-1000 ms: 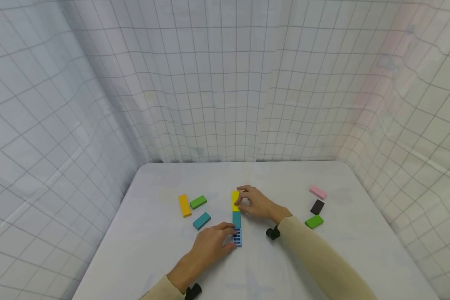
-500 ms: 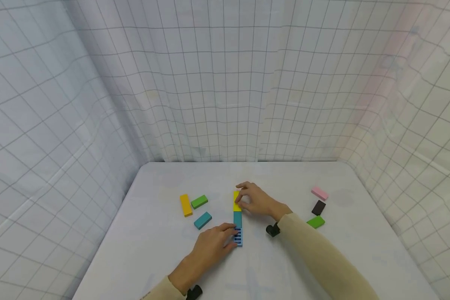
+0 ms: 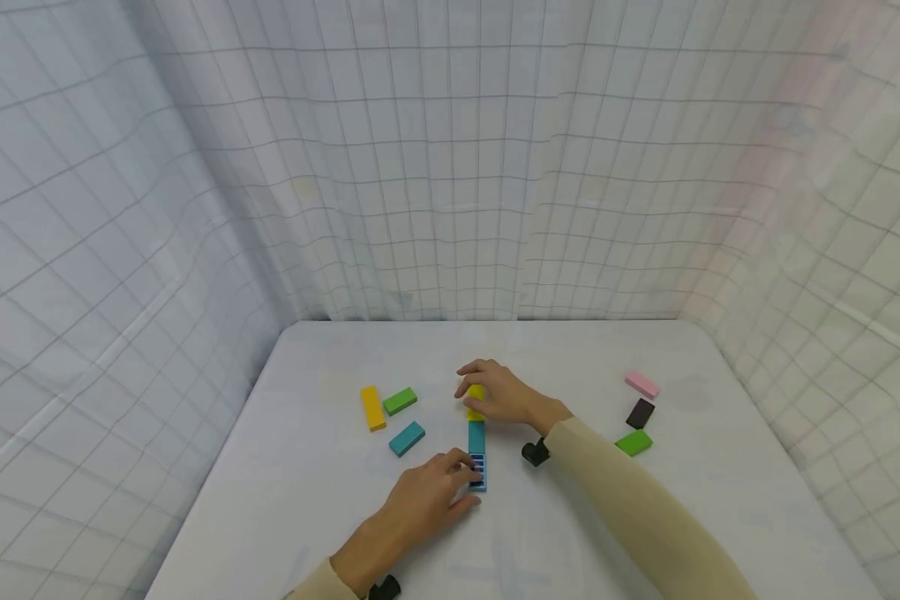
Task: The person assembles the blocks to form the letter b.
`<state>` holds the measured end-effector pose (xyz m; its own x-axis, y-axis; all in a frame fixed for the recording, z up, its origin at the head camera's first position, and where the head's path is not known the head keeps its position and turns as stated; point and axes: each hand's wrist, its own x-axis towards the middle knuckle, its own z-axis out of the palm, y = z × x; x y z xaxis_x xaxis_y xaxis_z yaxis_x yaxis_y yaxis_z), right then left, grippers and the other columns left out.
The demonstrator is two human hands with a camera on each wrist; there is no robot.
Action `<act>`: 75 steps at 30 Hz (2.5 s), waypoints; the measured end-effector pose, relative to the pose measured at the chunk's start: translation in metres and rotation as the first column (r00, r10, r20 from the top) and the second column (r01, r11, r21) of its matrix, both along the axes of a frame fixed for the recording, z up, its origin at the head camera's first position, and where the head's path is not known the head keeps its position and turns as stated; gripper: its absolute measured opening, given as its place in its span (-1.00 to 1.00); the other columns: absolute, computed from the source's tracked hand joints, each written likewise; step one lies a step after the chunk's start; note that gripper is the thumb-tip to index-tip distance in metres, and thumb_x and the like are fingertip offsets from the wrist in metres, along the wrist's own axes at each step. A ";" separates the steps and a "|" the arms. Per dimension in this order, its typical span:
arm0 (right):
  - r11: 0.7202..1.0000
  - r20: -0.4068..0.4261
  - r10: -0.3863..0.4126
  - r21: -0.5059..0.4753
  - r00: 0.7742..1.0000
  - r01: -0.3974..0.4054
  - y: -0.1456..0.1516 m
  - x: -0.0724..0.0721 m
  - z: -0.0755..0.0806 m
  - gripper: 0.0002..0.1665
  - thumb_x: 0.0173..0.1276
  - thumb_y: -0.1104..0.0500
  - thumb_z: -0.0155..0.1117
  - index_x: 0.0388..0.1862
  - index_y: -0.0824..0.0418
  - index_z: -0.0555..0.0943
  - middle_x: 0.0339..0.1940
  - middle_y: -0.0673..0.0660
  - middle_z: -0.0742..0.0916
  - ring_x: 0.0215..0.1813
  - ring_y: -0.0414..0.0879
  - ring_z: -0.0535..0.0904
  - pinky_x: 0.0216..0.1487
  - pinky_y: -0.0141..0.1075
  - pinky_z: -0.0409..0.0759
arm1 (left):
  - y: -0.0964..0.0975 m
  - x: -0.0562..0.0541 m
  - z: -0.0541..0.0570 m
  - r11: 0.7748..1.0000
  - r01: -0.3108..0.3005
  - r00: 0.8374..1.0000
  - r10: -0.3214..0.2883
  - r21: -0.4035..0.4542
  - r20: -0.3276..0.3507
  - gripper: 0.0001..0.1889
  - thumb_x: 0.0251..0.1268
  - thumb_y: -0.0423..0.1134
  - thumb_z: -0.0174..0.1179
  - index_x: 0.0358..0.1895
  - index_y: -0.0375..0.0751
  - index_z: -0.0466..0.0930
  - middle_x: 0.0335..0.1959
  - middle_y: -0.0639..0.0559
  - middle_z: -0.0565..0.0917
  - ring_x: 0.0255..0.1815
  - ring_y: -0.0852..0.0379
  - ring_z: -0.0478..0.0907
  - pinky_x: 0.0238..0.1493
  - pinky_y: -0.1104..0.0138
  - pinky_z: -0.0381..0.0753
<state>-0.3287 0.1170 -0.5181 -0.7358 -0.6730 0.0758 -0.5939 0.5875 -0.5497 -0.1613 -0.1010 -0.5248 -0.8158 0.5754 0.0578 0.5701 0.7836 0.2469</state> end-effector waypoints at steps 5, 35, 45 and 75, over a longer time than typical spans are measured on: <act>1.000 0.013 0.026 -0.007 1.000 -0.026 -0.006 0.000 0.004 -0.76 0.78 0.12 0.37 0.26 0.05 0.86 0.68 0.22 0.66 0.73 0.29 0.50 0.83 0.39 0.39 | -0.006 0.000 0.003 0.996 0.067 0.998 -0.066 -0.052 0.021 -0.55 0.65 0.13 0.50 0.43 0.11 0.85 0.44 0.14 0.76 0.31 0.11 0.80 0.19 0.26 0.93; 0.957 -0.041 0.235 0.183 0.971 -0.224 -0.100 -0.008 0.009 -0.37 0.82 -0.08 0.39 0.75 -0.13 0.57 0.89 0.08 0.48 0.89 0.11 0.38 0.89 0.21 0.40 | -0.034 0.010 0.008 0.986 0.154 0.980 -0.144 -0.070 0.138 -0.45 0.78 0.16 0.35 0.68 0.25 0.62 0.78 0.23 0.54 0.60 0.04 0.67 0.41 0.05 0.86; 0.939 -0.062 0.258 0.252 0.964 -0.235 -0.109 -0.017 0.014 -0.20 0.82 -0.17 0.36 0.90 -0.18 0.37 0.96 0.06 0.37 0.93 0.16 0.31 0.90 0.28 0.35 | -0.033 0.004 0.013 0.981 0.178 0.972 -0.162 -0.079 0.171 -0.42 0.80 0.12 0.34 0.74 0.27 0.55 0.82 0.23 0.49 0.66 0.04 0.62 0.47 0.02 0.83; 0.944 0.067 0.239 0.218 0.969 -0.248 -0.136 -0.010 0.005 -0.39 0.72 -0.21 0.49 0.63 -0.19 0.60 0.99 -0.02 0.31 0.92 0.11 0.26 0.93 0.22 0.28 | -0.031 0.008 0.010 0.979 0.191 0.972 -0.178 -0.075 0.156 -0.44 0.81 0.07 0.34 0.73 0.23 0.57 0.82 0.22 0.50 0.69 0.04 0.61 0.45 -0.01 0.85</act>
<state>-0.3391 -0.0194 -0.5132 -0.5465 -0.8285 -0.1223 -0.7148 0.5375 -0.4473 -0.1538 -0.1323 -0.5151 -0.6909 0.7140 -0.1132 0.6693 0.6909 0.2731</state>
